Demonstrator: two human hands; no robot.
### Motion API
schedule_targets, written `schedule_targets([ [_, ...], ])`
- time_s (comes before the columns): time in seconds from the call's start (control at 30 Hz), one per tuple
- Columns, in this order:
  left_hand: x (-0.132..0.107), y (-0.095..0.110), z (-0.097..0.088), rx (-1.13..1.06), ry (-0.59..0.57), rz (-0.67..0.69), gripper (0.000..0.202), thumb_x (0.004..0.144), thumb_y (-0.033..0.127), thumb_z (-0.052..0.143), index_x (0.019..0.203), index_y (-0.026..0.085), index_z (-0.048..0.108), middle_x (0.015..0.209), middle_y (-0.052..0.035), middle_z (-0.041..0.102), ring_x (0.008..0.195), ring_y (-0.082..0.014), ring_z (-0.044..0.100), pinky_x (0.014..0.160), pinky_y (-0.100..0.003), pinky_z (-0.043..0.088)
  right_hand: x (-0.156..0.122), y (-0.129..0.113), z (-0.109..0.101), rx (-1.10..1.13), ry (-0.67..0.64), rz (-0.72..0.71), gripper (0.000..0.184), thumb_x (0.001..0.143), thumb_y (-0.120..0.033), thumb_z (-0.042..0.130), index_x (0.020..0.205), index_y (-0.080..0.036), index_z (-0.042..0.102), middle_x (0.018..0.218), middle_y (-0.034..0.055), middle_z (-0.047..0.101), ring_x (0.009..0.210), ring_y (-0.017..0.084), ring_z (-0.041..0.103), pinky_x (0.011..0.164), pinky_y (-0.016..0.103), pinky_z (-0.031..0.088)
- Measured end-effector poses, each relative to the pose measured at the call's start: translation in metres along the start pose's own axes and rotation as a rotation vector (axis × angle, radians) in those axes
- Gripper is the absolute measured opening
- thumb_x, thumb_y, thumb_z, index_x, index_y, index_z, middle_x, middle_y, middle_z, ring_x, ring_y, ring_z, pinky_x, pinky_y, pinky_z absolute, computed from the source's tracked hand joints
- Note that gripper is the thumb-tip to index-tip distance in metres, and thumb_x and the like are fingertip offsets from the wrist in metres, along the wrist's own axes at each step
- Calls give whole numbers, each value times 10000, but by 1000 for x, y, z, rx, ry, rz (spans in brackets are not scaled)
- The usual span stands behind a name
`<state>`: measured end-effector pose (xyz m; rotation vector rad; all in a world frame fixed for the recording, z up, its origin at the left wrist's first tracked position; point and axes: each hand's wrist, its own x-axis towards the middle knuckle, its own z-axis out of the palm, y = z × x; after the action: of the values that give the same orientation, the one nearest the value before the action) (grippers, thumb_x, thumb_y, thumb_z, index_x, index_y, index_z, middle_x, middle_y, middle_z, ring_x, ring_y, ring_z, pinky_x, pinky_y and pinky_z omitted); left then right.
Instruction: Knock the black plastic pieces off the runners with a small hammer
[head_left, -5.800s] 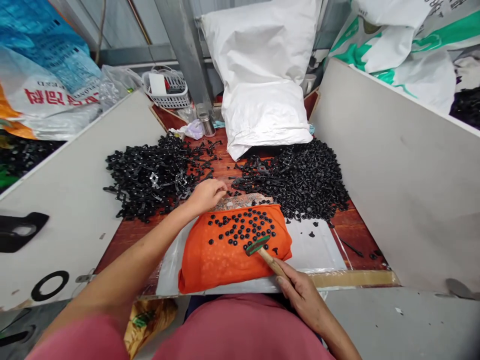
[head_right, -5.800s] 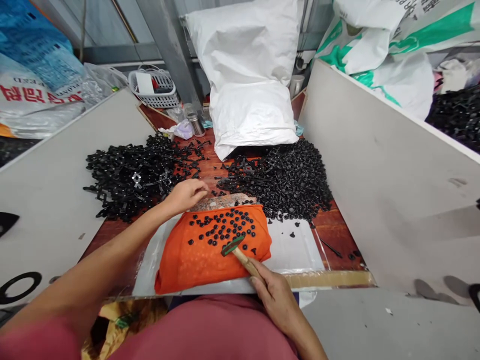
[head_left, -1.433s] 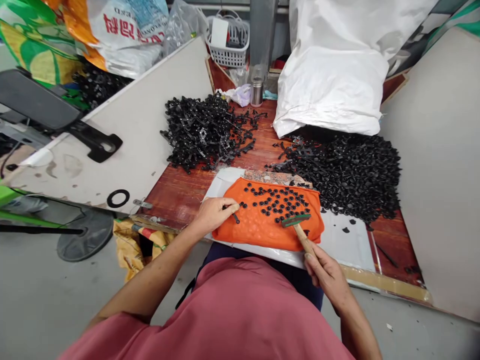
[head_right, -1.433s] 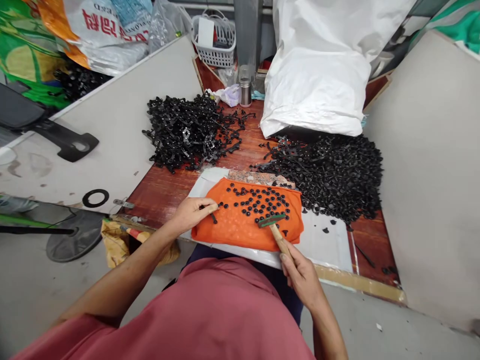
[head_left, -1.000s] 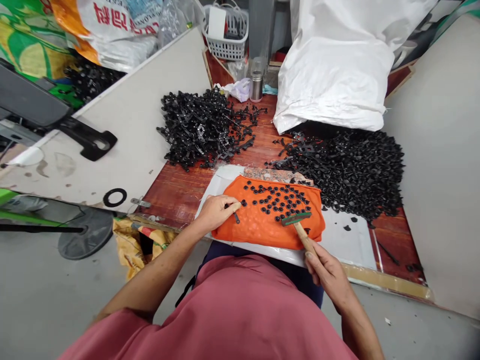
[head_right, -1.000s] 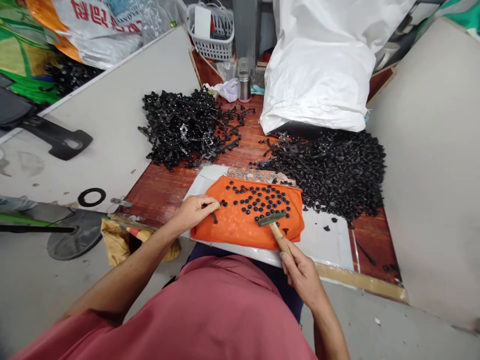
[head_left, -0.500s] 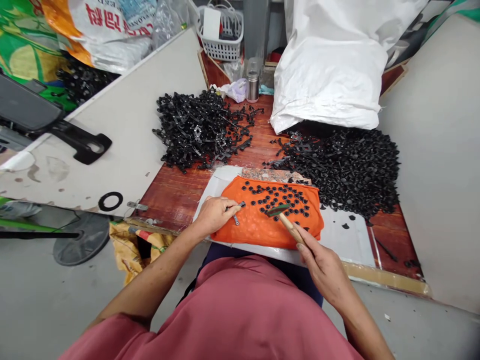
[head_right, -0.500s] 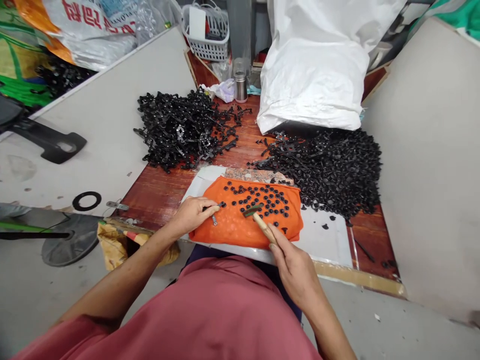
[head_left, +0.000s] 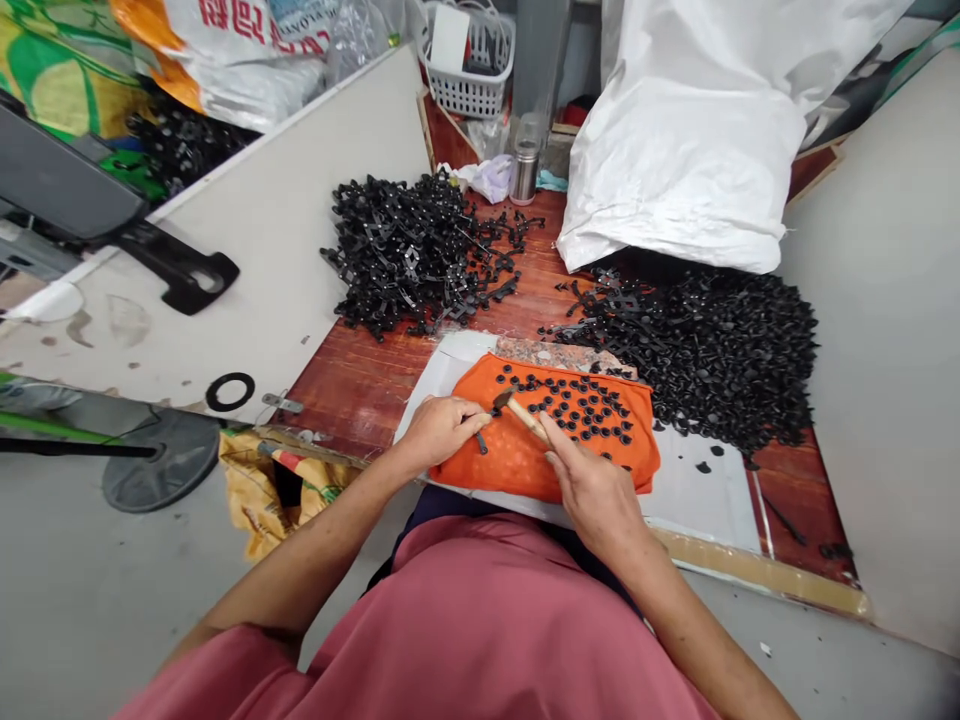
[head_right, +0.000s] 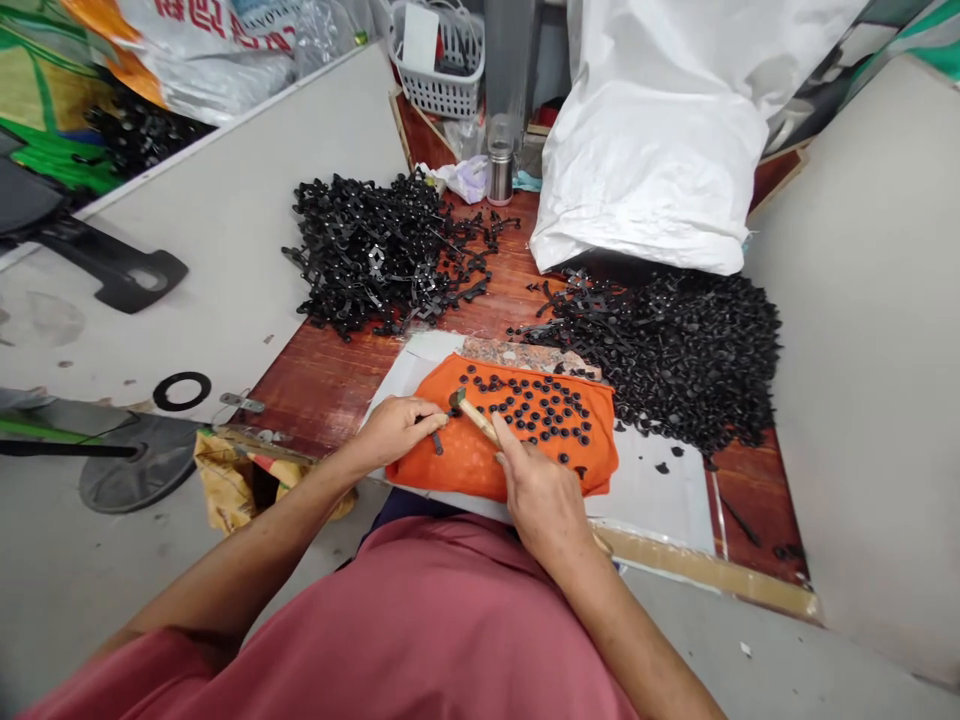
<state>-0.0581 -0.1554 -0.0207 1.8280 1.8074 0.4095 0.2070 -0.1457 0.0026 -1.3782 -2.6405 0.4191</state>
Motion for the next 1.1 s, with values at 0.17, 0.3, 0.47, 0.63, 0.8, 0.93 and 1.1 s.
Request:
schedule_targets([
  [0.17,-1,1,2,30,-8,1,403,1003,419,499,736,211,717,818,-24,768,759,-171,648,700,-274,358,-1,-6,-1,-40,-24,-9,560,1059,-263,442,1617,-274,398,914,76,776,722,206,732,649,265,548],
  [0.3,-6,7,-3,31,-22,-45,304,994,396,500,859,218,706,808,-31,732,785,-199,648,699,-283,369,-2,-3,-2,44,-54,-1,549,1048,-233,455,1595,-274,436,947,74,792,755,211,746,682,273,563],
  [0.47,-12,20,-20,-285,56,-67,433,967,309,463,1383,224,544,711,41,584,671,-167,561,695,-269,407,-32,23,-7,443,156,143,518,1072,-311,420,1588,-271,445,1211,76,773,916,191,757,813,274,581],
  [0.63,-7,31,-28,-595,-61,-48,378,929,345,450,1162,206,713,769,-7,602,762,-176,554,738,-280,437,-77,44,-1,557,187,308,530,1053,-367,425,1569,-261,482,1039,56,794,804,204,743,691,288,595],
  [0.8,-7,34,-36,-971,-193,-90,275,782,351,621,980,180,704,874,-49,652,816,-185,618,740,-285,468,-101,50,10,598,194,353,535,1049,-384,432,1568,-270,485,1032,49,777,786,190,712,702,295,589],
  [0.93,-5,33,-35,-907,-240,-121,247,804,386,693,947,190,645,815,-27,665,817,-188,676,737,-276,500,-104,52,16,630,170,366,533,1056,-405,430,1571,-278,479,1035,46,771,834,197,713,764,317,591],
  [1.1,4,26,-12,-396,126,-122,205,885,390,589,843,203,659,694,15,615,650,-142,575,630,-254,426,-103,52,21,648,157,384,524,1066,-432,431,1560,-267,497,1055,49,772,946,215,724,881,352,579],
])
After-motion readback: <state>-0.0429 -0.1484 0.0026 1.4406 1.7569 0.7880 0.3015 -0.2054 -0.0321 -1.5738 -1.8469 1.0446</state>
